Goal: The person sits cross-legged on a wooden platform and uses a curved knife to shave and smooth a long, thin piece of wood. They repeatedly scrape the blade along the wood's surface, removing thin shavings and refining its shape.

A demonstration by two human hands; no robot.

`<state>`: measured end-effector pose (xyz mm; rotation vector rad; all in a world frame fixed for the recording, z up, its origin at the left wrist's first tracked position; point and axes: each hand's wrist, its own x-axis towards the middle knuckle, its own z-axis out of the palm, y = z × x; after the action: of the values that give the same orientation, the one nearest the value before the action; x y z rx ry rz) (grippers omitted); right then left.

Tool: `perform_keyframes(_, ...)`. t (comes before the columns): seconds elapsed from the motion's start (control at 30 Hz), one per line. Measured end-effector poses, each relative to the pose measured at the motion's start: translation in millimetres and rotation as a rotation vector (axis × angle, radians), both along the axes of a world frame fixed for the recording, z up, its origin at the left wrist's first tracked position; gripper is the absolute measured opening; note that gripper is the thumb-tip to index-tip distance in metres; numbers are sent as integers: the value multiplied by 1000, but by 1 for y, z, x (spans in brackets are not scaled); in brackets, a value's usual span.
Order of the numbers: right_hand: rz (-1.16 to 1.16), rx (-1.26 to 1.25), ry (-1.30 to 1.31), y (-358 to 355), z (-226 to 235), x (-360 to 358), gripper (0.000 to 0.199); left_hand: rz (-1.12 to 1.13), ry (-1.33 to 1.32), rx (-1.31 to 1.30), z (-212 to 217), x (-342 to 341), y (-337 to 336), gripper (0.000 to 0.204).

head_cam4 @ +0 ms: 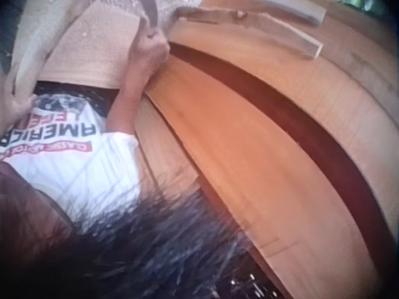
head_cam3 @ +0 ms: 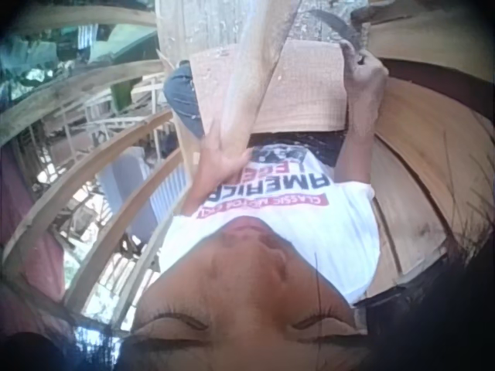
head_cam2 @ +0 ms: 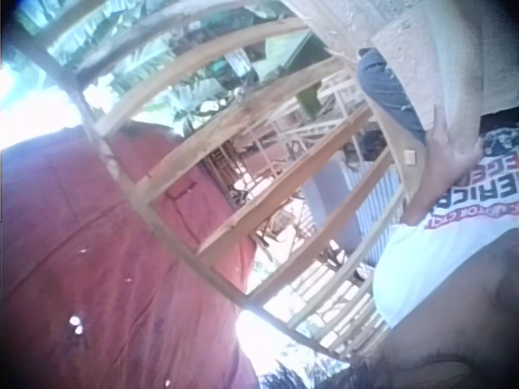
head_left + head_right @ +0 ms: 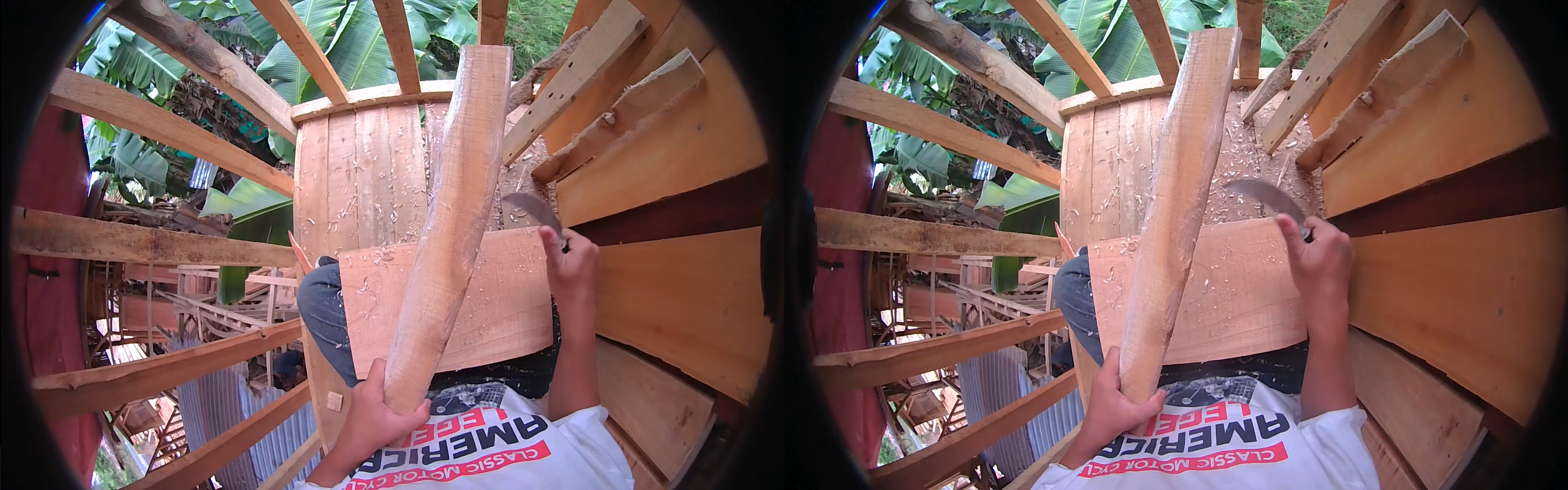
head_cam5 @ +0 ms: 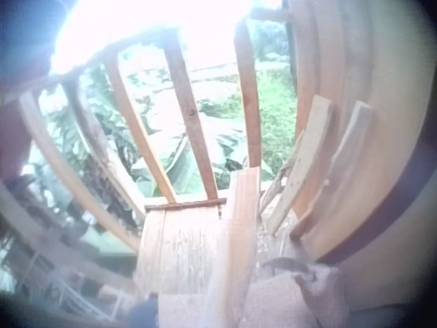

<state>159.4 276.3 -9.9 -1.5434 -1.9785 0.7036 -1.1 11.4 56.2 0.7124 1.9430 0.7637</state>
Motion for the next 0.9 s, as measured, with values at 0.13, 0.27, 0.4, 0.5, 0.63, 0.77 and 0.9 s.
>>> perform_keyframes(0.13, 79, 18, 10, 17, 20, 20, 64, 28, -52, 103, -11, -1, -24, 63)
perform_keyframes(0.27, 383, -89, 140, -36, 20, -22, 59, 52, -166, 322, -29, -20, -7, 66)
perform_keyframes(0.4, 434, -434, 480, -61, 5, -34, 54, 49, -616, 429, -32, -24, 24, 66)
perform_keyframes(0.5, 485, -560, 715, -72, -10, -24, 50, -6, -1189, 424, -41, -22, 45, 59)
perform_keyframes(0.63, 527, -859, 853, -78, 5, -18, 69, 31, -1893, 493, -40, -8, 71, 46)
perform_keyframes(0.77, 425, -974, 999, -81, 5, -21, 75, 46, -2174, 536, -47, 5, 86, 44)
perform_keyframes(0.9, 382, -970, 879, -84, 17, -35, 49, 95, -2013, 522, -51, 7, 76, 41)
